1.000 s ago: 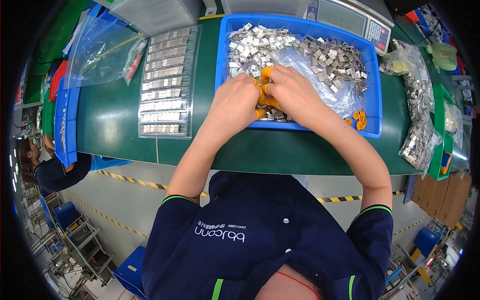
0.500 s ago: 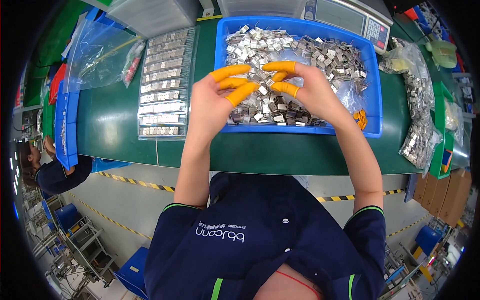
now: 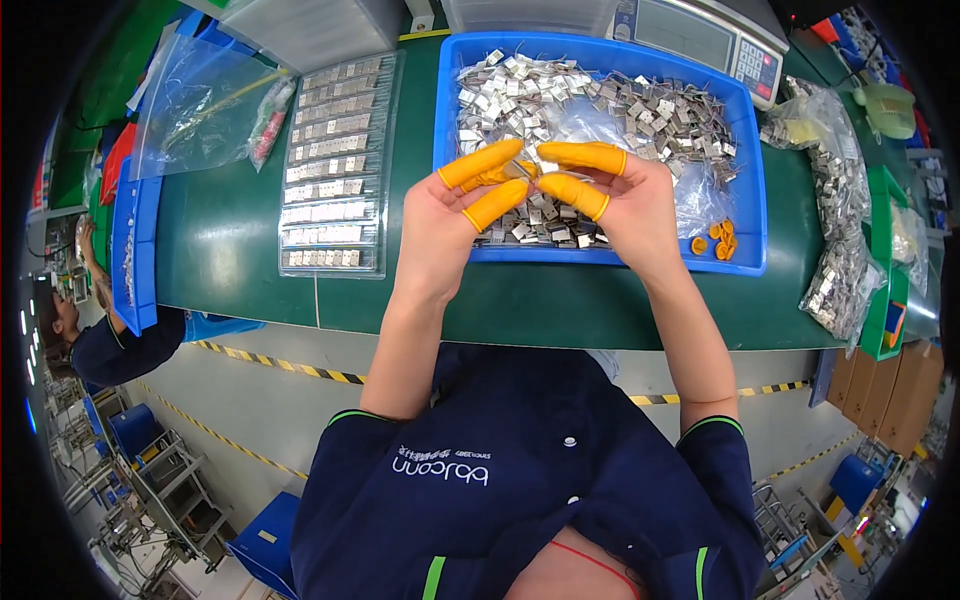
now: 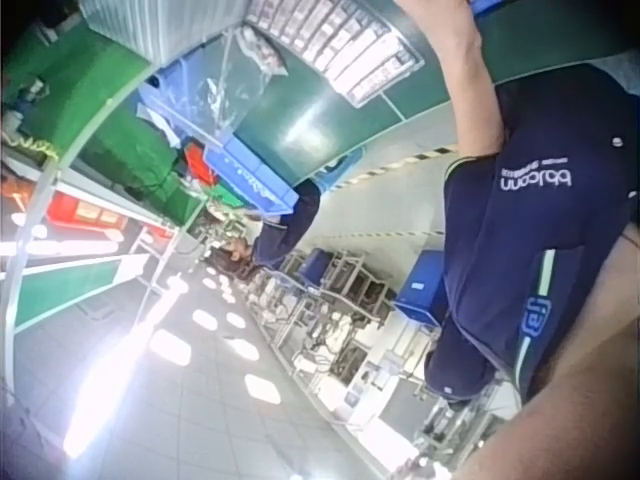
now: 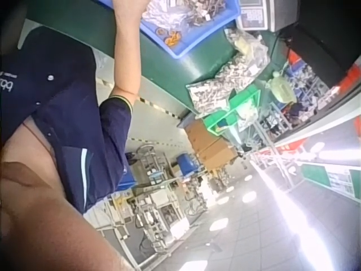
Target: The person assembles small metallic components by hand, connecting them with wiring or small connectors. Finger cots are worn during the assembly process.
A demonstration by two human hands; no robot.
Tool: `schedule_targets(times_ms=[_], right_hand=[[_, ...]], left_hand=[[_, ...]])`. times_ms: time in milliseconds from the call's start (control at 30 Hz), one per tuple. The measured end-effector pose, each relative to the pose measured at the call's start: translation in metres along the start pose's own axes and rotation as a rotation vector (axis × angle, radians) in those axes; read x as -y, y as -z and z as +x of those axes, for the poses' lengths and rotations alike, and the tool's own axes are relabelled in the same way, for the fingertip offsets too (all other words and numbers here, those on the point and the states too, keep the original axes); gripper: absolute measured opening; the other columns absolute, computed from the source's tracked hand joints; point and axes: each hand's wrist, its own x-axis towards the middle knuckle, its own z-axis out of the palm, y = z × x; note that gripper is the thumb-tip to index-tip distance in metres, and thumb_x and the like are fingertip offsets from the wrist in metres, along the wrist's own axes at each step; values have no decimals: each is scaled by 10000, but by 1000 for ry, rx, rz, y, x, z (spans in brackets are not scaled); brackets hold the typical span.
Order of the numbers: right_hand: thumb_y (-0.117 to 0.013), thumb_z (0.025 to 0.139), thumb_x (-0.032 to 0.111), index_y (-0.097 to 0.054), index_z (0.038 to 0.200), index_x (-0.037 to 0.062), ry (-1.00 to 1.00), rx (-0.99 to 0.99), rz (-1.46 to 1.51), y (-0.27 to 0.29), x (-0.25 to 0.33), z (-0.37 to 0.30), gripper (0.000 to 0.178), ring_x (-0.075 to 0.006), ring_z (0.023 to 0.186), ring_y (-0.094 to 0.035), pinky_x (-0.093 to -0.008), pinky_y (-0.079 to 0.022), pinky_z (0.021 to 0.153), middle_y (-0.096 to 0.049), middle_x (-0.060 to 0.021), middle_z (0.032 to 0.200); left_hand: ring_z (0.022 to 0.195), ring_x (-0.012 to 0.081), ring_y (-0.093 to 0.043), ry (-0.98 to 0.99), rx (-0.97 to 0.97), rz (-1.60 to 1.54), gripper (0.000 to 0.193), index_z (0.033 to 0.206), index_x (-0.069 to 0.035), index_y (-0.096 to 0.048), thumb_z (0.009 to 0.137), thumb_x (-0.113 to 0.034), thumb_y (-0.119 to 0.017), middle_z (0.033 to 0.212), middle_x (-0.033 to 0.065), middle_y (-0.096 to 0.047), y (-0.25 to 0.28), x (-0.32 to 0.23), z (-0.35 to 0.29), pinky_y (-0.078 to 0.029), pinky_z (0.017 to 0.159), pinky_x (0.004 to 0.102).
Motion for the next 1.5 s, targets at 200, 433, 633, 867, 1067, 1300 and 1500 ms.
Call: schedule_targets(times_ms=[200, 433, 633, 867, 1067, 1300, 1500], right_hand=[[-642, 755, -2, -588, 1032, -41, 100, -128, -24, -1, -9, -8, 285, -184, 865, -610, -270, -501, 775, -625, -109, 953], [-617, 780, -6, -582, 982, -92, -21, -256, 395, -15, 2, -15, 222, -210, 820, -630, -295, -517, 760, -620, -147, 929], [-631, 766, -10, -594, 967, -85, -54, -294, 280, -18, -1, -19, 218, -206, 828, -629, -268, -506, 758, -629, -147, 903], [-639, 751, -19, -599, 926, -94, -43, -206, 214, -10, 4, -23, 194, -188, 765, -638, -253, -511, 715, -631, -154, 879], [-650, 741, -20, -596, 899, -105, -130, -77, 155, -4, 20, -32, 188, -178, 730, -641, -241, -516, 679, -635, -146, 843], [-682, 726, 42, -600, 992, -13, 104, -14, -166, 2, 14, -28, 284, -162, 855, -587, -263, -468, 776, -596, -80, 942], [-687, 714, 83, -611, 1042, 59, 135, 148, -44, 3, -2, -27, 337, -189, 932, -525, -287, -406, 851, -541, -57, 1031]], left_hand=[[840, 170, -606, -2, -43, -110, 250, 1011, 69, -573, 779, -14, -618, 933, 131, -618, -5, -1, -6, -481, 768, 248], [773, 140, -589, -12, -72, -200, 213, 992, 56, -591, 803, -42, -600, 888, 102, -621, -13, 10, -9, -462, 738, 250], [771, 121, -569, -53, -53, -245, 191, 970, 55, -606, 804, -37, -592, 883, 84, -617, -16, 15, -11, -444, 739, 240], [807, 115, -551, -103, -32, -23, 139, 911, 28, -645, 785, -14, -602, 885, 55, -610, -10, 10, -10, -415, 763, 232], [833, 115, -554, -6, 147, -43, 124, 884, 35, -651, 776, -11, -611, 878, 51, -602, -1, -2, -11, -419, 751, 231], [799, 120, -568, 93, 214, -83, 137, 900, 34, -644, 796, -45, -605, 870, 53, -614, -4, -9, -20, -447, 735, 251], [800, 108, -553, 299, 301, -412, 137, 895, 10, -635, 817, -95, -594, 840, 44, -611, 0, 9, -17, -430, 754, 252]])
